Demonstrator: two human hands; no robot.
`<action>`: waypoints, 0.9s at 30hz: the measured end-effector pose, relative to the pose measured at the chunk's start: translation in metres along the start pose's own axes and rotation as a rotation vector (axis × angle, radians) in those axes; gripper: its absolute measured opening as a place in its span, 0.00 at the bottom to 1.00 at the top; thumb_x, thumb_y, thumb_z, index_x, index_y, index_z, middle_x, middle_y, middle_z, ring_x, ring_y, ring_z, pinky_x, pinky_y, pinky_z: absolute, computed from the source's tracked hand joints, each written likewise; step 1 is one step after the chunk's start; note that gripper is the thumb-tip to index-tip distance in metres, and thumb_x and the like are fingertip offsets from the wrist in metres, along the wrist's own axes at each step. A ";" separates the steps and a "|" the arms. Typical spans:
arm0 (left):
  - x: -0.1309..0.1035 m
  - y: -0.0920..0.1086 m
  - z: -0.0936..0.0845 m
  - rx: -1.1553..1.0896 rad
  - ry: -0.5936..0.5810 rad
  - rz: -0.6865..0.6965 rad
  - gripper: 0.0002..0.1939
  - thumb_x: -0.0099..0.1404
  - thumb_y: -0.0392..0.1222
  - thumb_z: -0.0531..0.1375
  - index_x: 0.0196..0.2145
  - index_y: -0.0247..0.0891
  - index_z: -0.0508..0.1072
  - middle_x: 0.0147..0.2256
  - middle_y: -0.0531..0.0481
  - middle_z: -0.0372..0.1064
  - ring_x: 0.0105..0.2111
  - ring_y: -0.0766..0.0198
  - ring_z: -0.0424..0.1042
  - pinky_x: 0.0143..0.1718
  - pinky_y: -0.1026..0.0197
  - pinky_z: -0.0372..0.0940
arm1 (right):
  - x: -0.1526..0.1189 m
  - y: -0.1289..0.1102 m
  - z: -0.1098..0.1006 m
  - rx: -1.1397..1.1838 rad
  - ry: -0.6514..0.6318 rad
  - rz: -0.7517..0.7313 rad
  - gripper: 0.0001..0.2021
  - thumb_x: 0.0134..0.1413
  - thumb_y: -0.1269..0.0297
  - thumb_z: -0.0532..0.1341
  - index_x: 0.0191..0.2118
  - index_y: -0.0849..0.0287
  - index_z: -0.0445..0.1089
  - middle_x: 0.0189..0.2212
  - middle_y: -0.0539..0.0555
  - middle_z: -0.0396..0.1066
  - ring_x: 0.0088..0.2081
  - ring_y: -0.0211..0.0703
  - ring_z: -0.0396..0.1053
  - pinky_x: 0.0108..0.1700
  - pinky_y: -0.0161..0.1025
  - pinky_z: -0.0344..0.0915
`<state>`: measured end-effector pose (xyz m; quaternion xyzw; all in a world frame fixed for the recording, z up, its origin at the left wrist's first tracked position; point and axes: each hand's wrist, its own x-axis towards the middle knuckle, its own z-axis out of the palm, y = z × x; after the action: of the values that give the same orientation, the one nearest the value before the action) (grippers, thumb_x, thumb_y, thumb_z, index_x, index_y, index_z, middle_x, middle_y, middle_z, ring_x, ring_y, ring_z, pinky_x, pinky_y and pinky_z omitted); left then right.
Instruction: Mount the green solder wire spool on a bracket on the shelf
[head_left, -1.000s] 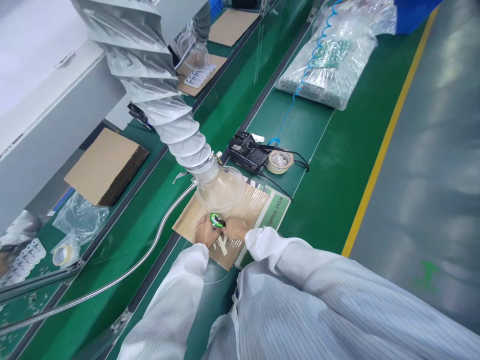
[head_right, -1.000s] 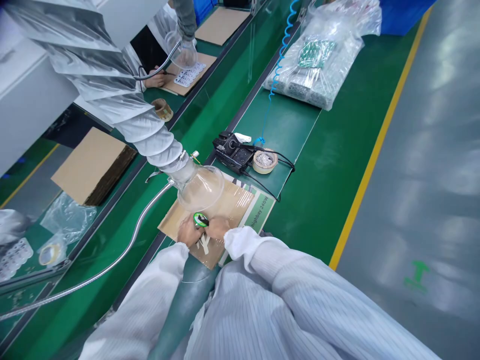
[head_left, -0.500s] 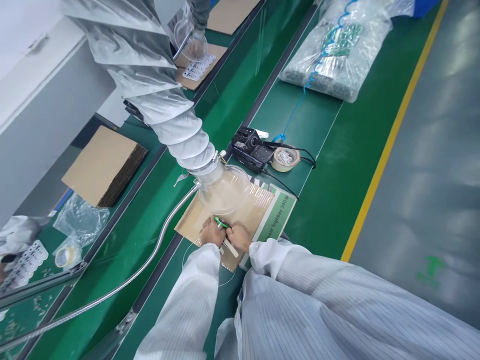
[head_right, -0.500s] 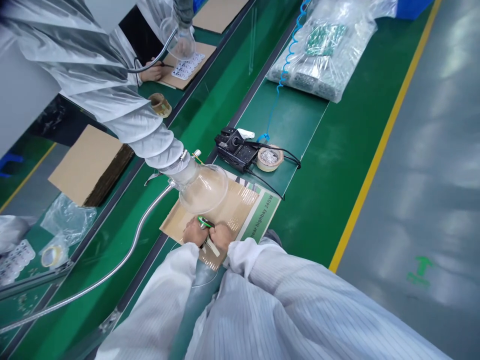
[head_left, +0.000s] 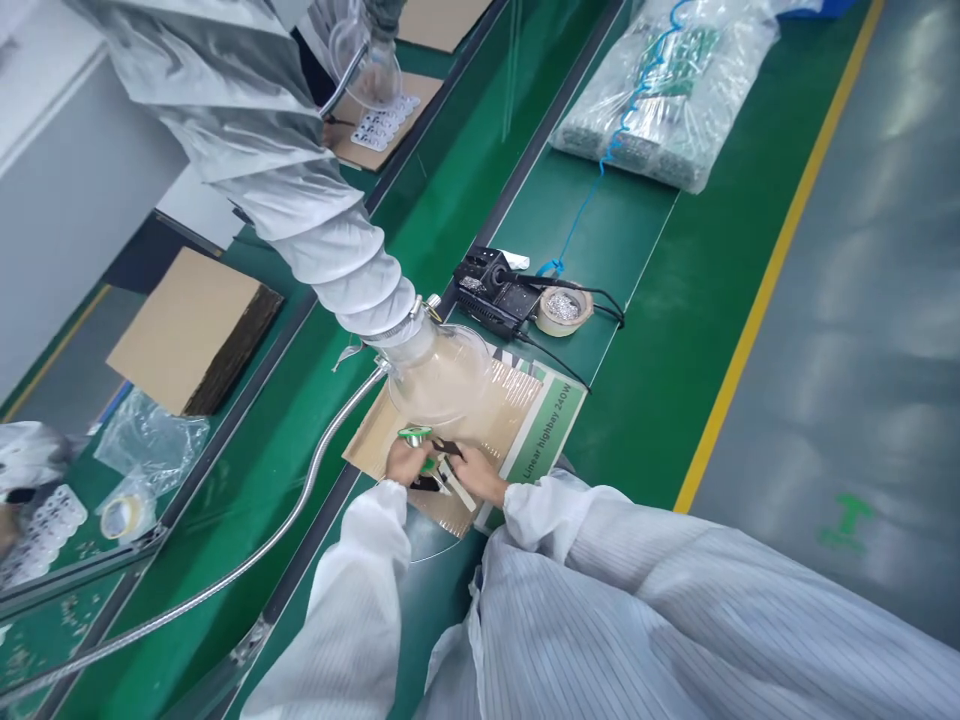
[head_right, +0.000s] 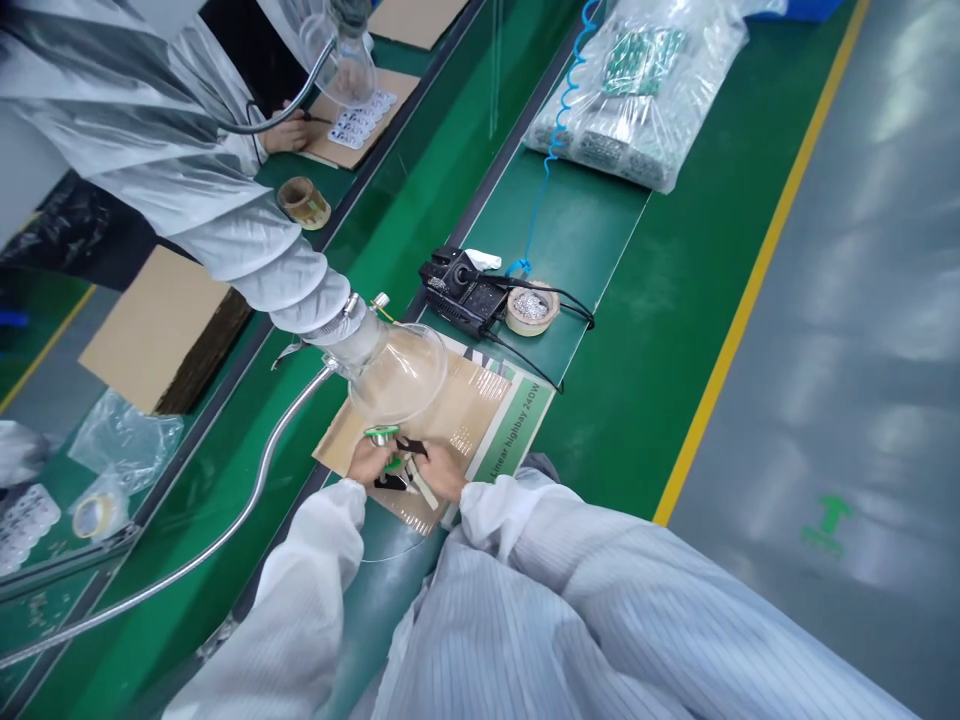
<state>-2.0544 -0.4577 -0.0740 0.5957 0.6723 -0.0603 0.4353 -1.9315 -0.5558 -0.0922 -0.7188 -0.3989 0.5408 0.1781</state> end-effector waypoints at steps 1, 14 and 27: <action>-0.002 -0.001 -0.004 -0.063 -0.018 0.015 0.05 0.53 0.43 0.61 0.25 0.40 0.71 0.23 0.49 0.71 0.27 0.56 0.74 0.28 0.59 0.66 | -0.001 -0.004 -0.001 0.001 0.010 -0.025 0.16 0.65 0.71 0.50 0.51 0.58 0.72 0.45 0.53 0.77 0.45 0.40 0.74 0.44 0.31 0.64; -0.058 -0.029 -0.006 -0.554 0.339 0.023 0.08 0.49 0.43 0.62 0.21 0.39 0.66 0.21 0.53 0.65 0.26 0.62 0.68 0.29 0.62 0.65 | -0.027 -0.027 -0.003 -0.160 -0.031 -0.269 0.14 0.64 0.69 0.54 0.49 0.54 0.73 0.44 0.53 0.78 0.49 0.44 0.73 0.46 0.33 0.61; -0.078 -0.086 -0.062 -0.878 0.391 -0.175 0.20 0.53 0.58 0.63 0.34 0.39 0.72 0.28 0.52 0.70 0.30 0.65 0.71 0.30 0.64 0.67 | -0.034 -0.003 -0.037 -0.197 0.103 -0.166 0.18 0.65 0.71 0.50 0.55 0.61 0.71 0.45 0.60 0.77 0.48 0.49 0.74 0.50 0.39 0.65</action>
<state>-2.1669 -0.5032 -0.0218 0.2972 0.7511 0.3057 0.5041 -1.9023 -0.5738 -0.0556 -0.7241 -0.4986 0.4447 0.1709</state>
